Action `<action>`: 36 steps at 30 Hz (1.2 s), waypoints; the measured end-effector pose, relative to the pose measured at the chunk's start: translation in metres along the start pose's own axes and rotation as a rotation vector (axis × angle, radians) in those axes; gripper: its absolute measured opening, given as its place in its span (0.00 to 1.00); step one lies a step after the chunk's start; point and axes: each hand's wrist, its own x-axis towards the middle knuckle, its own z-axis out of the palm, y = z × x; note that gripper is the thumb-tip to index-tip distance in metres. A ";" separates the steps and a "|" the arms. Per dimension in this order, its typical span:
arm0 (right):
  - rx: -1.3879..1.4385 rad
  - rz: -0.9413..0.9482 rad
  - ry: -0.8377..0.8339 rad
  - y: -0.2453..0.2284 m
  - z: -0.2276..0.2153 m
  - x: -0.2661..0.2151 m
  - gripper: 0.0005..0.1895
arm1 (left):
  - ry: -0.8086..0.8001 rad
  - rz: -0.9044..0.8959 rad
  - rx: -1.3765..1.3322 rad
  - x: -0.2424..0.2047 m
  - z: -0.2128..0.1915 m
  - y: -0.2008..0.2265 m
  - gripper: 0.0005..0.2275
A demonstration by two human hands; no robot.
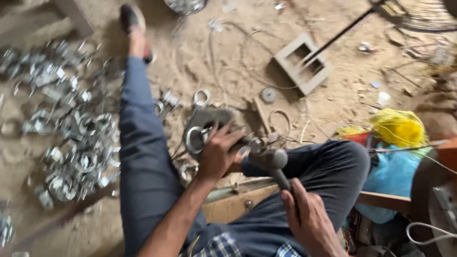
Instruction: The person sits on the ground and repeatedly hammers a metal shackle placed on a metal block. They hold the shackle with one hand and strike it with a hammer in the other hand, occasionally adjusting the shackle's position.
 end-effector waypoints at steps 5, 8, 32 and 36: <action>0.144 0.549 -0.246 0.017 -0.002 -0.026 0.15 | 0.000 -0.042 0.006 0.004 -0.010 0.009 0.15; 0.213 0.773 -0.267 0.034 -0.010 -0.038 0.17 | -0.004 -0.063 -0.009 0.006 -0.011 0.015 0.15; 0.768 1.071 -0.015 0.099 0.015 -0.074 0.20 | -0.055 -0.068 -0.083 0.002 -0.011 0.001 0.17; 0.653 1.148 -0.117 0.097 0.006 -0.074 0.23 | -0.105 -0.020 -0.164 0.001 -0.013 -0.009 0.18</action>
